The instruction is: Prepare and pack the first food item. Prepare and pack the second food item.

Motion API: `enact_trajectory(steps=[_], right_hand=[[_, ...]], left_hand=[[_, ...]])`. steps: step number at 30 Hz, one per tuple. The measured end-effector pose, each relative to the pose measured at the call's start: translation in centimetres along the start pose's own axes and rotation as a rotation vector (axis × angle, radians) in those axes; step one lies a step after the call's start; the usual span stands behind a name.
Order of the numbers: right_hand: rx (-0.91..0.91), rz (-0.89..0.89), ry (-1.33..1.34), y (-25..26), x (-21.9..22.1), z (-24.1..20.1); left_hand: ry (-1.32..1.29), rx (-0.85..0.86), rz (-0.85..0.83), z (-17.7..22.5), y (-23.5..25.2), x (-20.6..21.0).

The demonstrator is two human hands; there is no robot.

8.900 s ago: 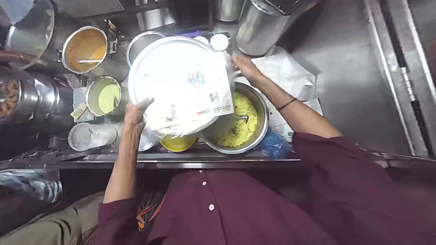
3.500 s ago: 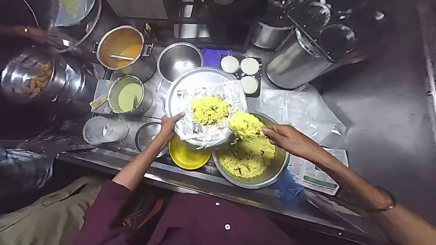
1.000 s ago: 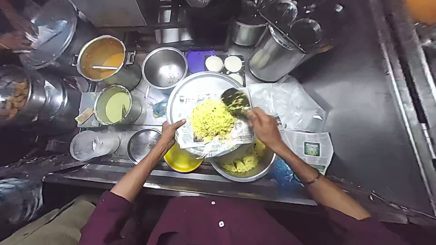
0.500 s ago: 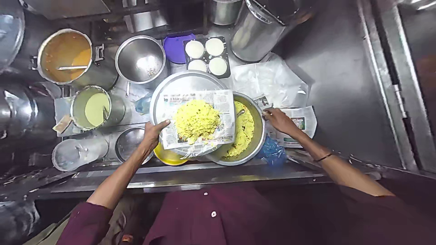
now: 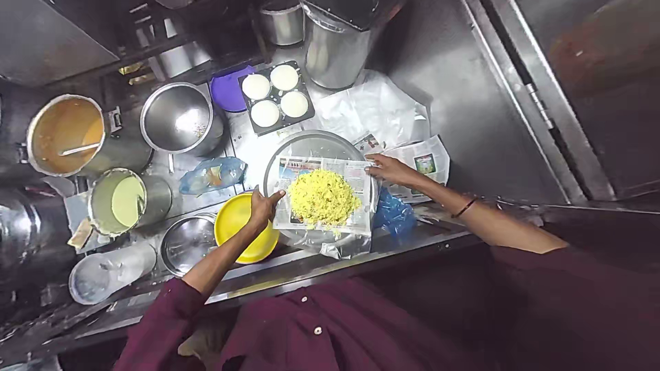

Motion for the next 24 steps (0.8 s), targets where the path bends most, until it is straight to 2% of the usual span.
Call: enact_trajectory(steps=[3,6,8,14,18,20,22,24], right_hand=[[-0.069,0.136,-0.138,0.2,0.5,0.7],[0.023,0.196,-0.169,0.5,0.7,0.1],[0.077,0.219,-0.133,0.8,0.6,0.0],[0.111,0.148,0.048,0.4,0.0,1.2],[0.362,0.063,0.205,-2.0,0.5,0.1],[0.503,-0.015,0.281,-3.1,1.5,1.0],[0.520,-0.069,0.323,-3.7,2.5,2.7],[0.438,-0.058,0.258,-3.6,2.9,2.6]], left_hand=[[0.255,0.065,0.101,0.4,0.0,-0.5],[0.506,0.065,0.172,0.6,0.2,-1.3],[0.555,0.062,0.162,0.4,0.4,-1.5],[0.792,-0.009,0.138,0.5,0.4,-0.7],[0.768,-0.040,0.026,-0.1,-0.4,0.4],[0.702,-0.069,-0.015,-1.2,-0.6,0.9],[0.604,-0.096,-0.035,-2.0,-0.5,1.1],[0.547,-0.093,-0.026,-1.9,-0.3,1.0]])
Point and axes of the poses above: each hand's wrist, its own y-axis towards the middle knuckle, its own x-axis out of the palm, z = x × y, the point moved 4 cm from there along y, towards the middle knuckle, and after that the axes turned 14 degrees about y, right-handed, at the moved point
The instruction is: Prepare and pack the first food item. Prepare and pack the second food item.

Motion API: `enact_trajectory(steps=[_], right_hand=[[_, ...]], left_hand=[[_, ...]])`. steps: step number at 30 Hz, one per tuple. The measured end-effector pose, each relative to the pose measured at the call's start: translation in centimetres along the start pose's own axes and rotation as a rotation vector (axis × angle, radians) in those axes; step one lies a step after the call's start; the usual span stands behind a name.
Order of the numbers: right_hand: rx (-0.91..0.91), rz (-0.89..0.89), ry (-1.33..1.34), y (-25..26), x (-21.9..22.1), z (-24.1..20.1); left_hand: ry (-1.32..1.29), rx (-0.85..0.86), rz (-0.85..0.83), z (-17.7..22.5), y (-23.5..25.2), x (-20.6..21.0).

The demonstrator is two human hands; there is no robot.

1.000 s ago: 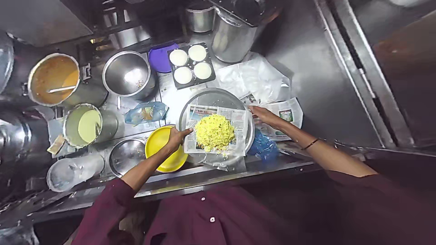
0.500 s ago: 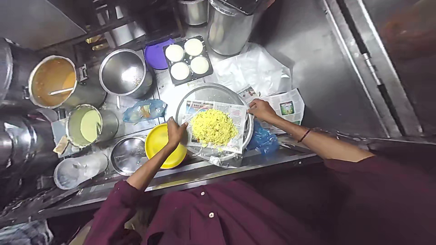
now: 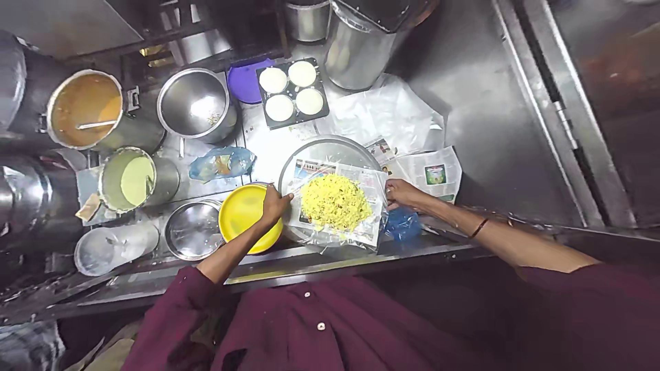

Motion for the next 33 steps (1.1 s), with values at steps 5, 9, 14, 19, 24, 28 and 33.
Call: enact_trajectory(steps=[5,9,14,19,24,28,33], right_hand=[[-0.157,0.048,-0.112,1.8,-0.2,-2.8],[-0.230,0.048,-0.160,5.2,-0.5,-6.5],[-0.329,0.088,-0.166,8.5,-0.7,-11.0],[-0.355,0.215,-0.006,8.6,-0.8,-14.0],[-0.424,0.407,-0.264,5.1,0.7,-15.6],[-0.602,0.444,-0.367,3.9,1.6,-14.9],[-0.859,0.318,-0.223,2.4,3.2,-14.5]], left_hand=[[0.035,-0.030,0.065,0.1,1.1,-1.2],[0.014,-0.057,0.141,0.7,3.5,-3.2],[0.005,-0.024,0.216,1.8,7.5,-6.1],[-0.127,0.030,0.205,1.5,7.3,-7.9],[-0.298,-0.136,0.021,0.9,0.8,-7.0],[-0.314,-0.176,-0.073,0.2,-1.6,-5.1],[-0.358,-0.155,-0.017,0.4,-2.7,-6.5]])
Point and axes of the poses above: each hand's wrist, its own y-axis towards the middle knuckle, its own x-axis out of the palm, z = x × y, the point moved 4 cm from there along y, towards the middle knuckle, and after that the axes turned 14 degrees about y, right-handed, at the moved point
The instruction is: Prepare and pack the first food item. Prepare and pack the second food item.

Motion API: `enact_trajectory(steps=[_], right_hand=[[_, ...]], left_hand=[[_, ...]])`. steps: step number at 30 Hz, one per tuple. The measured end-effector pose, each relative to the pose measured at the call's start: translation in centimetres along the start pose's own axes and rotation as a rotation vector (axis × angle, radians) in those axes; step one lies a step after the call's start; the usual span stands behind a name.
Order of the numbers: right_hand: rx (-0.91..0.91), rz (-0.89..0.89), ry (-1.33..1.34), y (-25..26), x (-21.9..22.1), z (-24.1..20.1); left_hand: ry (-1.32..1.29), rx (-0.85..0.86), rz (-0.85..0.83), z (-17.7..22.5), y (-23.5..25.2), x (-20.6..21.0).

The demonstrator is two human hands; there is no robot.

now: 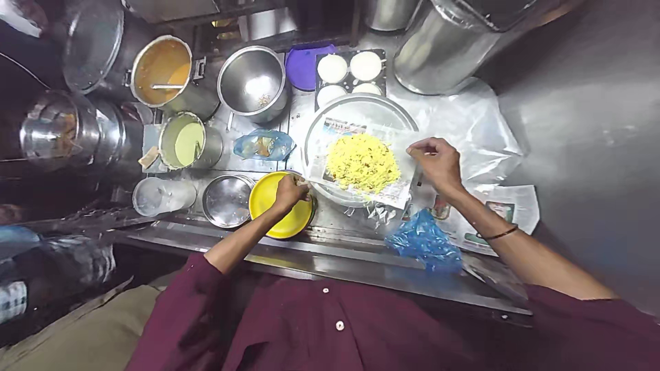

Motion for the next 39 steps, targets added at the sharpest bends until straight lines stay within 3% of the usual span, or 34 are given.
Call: enact_trajectory(steps=[3,6,11,15,18,21,25,29,32,35,37,39], right_hand=[[-0.265,-0.022,-0.051,-0.8,2.7,-1.8],[-0.456,-0.074,-0.082,-2.0,6.7,-2.6],[-0.590,-0.113,-0.151,-3.3,12.2,-1.7],[-0.668,-0.121,-0.311,-4.0,13.8,-0.7],[-0.703,-0.273,-0.386,-4.1,13.2,-0.6],[-0.782,-0.480,-0.438,-4.8,10.3,-1.6],[-0.842,-0.534,-0.342,-8.3,4.0,-1.0],[-0.905,-0.495,-0.440,-9.7,2.7,1.4],[-0.809,-0.353,-0.288,-5.6,3.8,-2.4],[-0.645,-0.280,-0.201,0.9,6.1,-5.4],[-0.430,-0.271,-0.141,4.8,8.4,-4.5],[-0.210,-0.435,-0.118,7.7,9.9,-3.7]], left_hand=[[-0.102,0.007,-0.036,1.2,-1.1,-0.4],[-0.180,0.146,-0.108,2.9,-1.3,-0.3],[-0.247,0.441,-0.265,9.1,-0.8,1.8],[-0.296,0.606,-0.265,12.3,2.0,4.6],[-0.299,0.644,-0.196,13.7,6.1,7.2],[-0.008,0.615,-0.068,13.0,6.9,8.4],[0.122,0.611,0.014,12.3,6.0,8.4],[0.156,0.585,-0.009,12.5,7.0,8.8],[0.177,0.606,-0.152,11.3,4.0,7.7],[0.273,0.779,-0.193,11.4,4.7,8.4],[0.339,0.789,-0.094,11.6,4.9,9.2],[0.377,0.726,0.063,11.2,5.5,9.6]])
Point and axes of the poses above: each hand's wrist, its own y-axis towards the middle knuckle, its own x-axis out of the palm, z = x × y, the point moved 4 cm from there along y, towards the middle knuckle, and after that the axes turned 14 degrees about y, right-handed, at the moved point
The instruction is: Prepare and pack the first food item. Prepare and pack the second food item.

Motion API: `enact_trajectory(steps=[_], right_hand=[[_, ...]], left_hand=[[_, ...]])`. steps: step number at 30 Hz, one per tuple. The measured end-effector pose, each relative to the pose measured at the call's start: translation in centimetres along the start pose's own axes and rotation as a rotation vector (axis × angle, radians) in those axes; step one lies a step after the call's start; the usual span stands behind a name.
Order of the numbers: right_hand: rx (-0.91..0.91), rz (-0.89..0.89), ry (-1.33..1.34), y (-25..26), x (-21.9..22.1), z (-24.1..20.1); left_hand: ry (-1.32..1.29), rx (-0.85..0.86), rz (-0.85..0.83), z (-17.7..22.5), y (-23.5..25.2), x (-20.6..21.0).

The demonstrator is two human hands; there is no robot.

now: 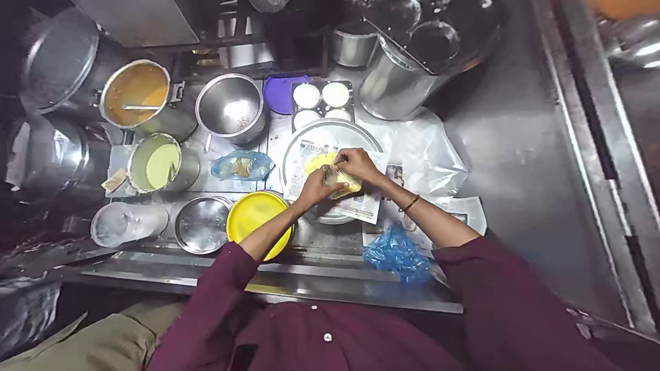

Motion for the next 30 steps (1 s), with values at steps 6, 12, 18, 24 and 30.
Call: enact_trajectory(steps=[6,12,18,24,30], right_hand=[[0.133,0.005,0.141,4.5,-2.8,-1.4],[0.004,0.107,-0.122,7.9,0.8,-1.9],[-0.136,-0.122,0.255,6.9,-0.8,-2.9],[-0.269,-0.045,0.112,-1.1,-1.3,-2.4],[-0.460,0.105,-0.178,-7.8,3.3,0.6]], left_hand=[[0.117,-0.076,0.223,-0.9,0.3,2.4],[0.321,-0.037,0.354,-0.8,0.2,2.3],[0.431,-0.062,0.391,-0.8,0.0,2.5],[0.340,-0.038,0.557,-1.2,0.1,1.9],[0.332,-0.082,0.626,-1.0,-0.1,2.3]])
Point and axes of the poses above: each hand's wrist, its own y-axis towards the middle knuckle, its own x-axis out of the palm, z = x × y, the point moved 4 cm from there along y, towards the middle knuckle, and after that the axes turned 14 degrees about y, right-handed, at the moved point
